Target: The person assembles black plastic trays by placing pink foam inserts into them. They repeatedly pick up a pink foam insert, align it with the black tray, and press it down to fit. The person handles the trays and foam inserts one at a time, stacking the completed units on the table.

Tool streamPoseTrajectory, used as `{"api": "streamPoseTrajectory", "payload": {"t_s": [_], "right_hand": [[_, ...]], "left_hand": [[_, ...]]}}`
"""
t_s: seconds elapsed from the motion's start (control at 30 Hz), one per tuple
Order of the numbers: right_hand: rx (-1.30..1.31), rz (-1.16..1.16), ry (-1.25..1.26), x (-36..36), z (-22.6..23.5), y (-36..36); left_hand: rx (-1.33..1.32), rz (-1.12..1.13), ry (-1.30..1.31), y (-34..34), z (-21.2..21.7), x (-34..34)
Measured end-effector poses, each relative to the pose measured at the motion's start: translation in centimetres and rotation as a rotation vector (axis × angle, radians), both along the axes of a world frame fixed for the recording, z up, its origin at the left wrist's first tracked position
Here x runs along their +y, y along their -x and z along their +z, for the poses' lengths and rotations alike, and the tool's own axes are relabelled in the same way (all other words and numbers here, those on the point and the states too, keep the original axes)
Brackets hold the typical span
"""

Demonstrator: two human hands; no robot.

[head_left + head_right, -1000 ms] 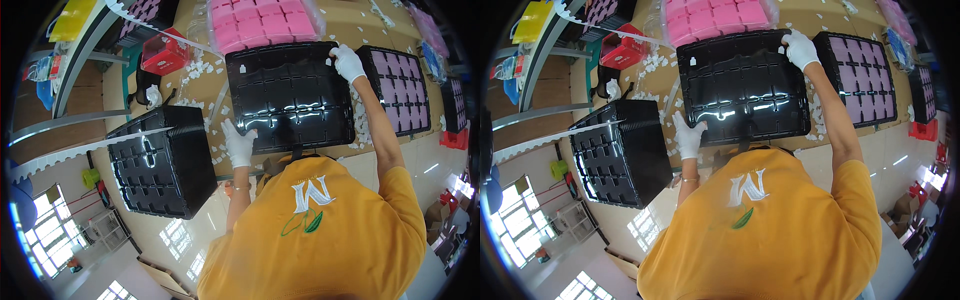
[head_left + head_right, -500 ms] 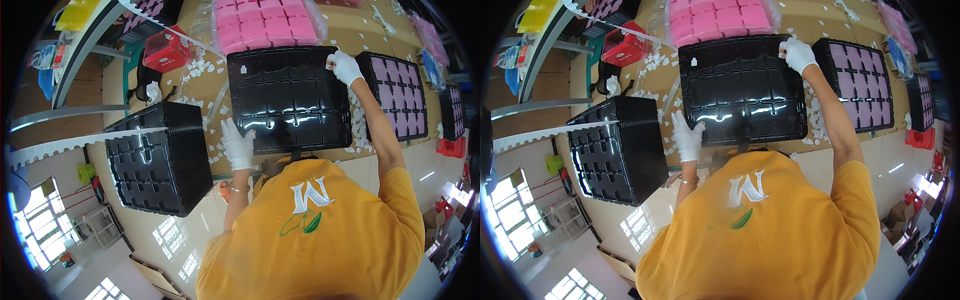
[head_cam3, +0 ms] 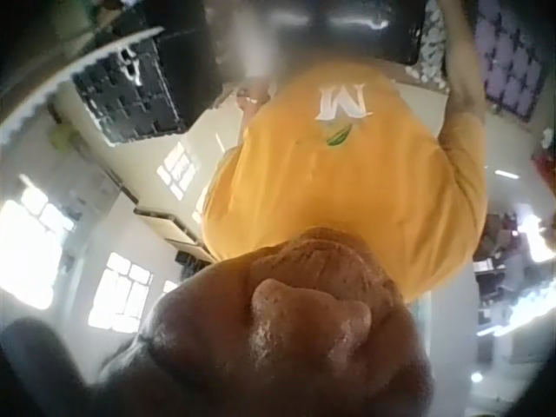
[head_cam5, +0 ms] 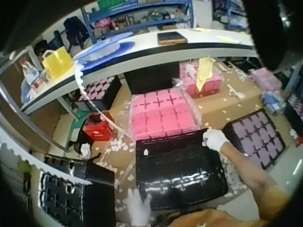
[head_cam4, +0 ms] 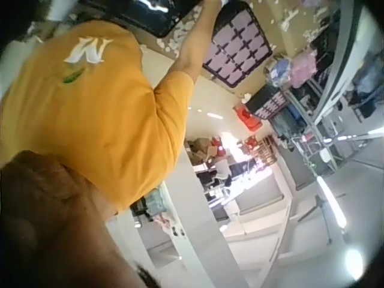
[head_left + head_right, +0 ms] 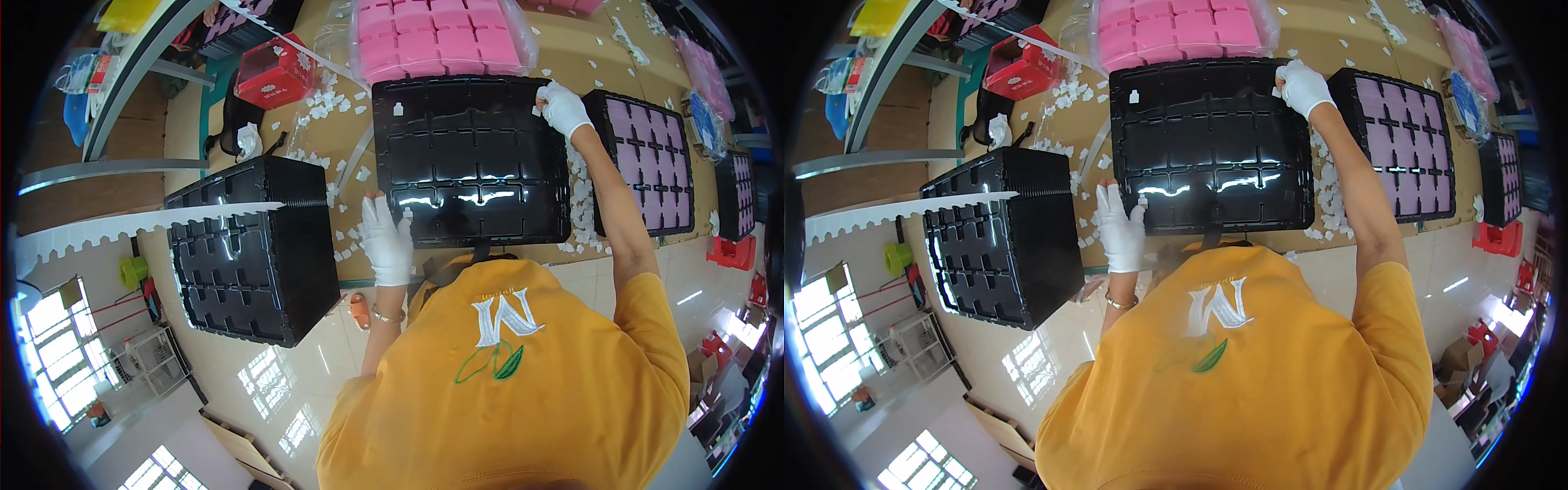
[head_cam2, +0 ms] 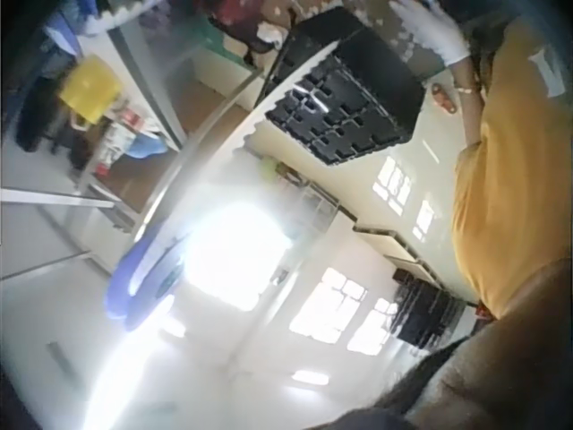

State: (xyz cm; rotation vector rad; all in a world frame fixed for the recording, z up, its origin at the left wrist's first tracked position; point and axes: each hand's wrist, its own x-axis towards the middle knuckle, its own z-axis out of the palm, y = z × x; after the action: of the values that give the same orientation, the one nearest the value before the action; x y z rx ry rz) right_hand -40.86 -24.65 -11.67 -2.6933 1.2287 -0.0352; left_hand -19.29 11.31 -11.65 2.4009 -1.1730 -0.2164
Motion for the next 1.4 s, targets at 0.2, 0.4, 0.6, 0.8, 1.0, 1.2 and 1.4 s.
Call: {"api": "streamPoseTrajectory", "payload": {"t_s": [0.2,0.4,0.6,0.8,1.0,1.2,1.4], "right_hand": [[-0.098,0.089,0.215,1.1,0.1,0.4],[-0.403,0.016,0.178,11.1,3.3,6.6],[-0.249,-0.137,0.016,10.0,1.2,8.6],[-0.498,0.193,-0.009,6.5,2.3,-8.3],[-0.388,0.333,-0.201,6.2,-1.6,-19.0],[-0.169,0.404,0.041,8.6,-0.1,-21.8],[-0.155,0.342,-0.250,8.4,0.2,-22.4]], "left_hand": [[-0.009,-0.021,-0.006,0.2,1.0,-1.1],[0.030,0.008,0.042,-0.2,0.5,-0.1],[0.101,-0.022,0.092,-0.8,0.2,-1.0],[0.023,-0.047,0.126,-2.0,0.0,-1.9],[0.041,-0.018,0.178,-2.3,0.1,-1.2],[-0.009,-0.005,0.177,-2.1,-1.0,-0.2],[0.112,0.010,0.198,-2.3,-0.6,0.0]]}}
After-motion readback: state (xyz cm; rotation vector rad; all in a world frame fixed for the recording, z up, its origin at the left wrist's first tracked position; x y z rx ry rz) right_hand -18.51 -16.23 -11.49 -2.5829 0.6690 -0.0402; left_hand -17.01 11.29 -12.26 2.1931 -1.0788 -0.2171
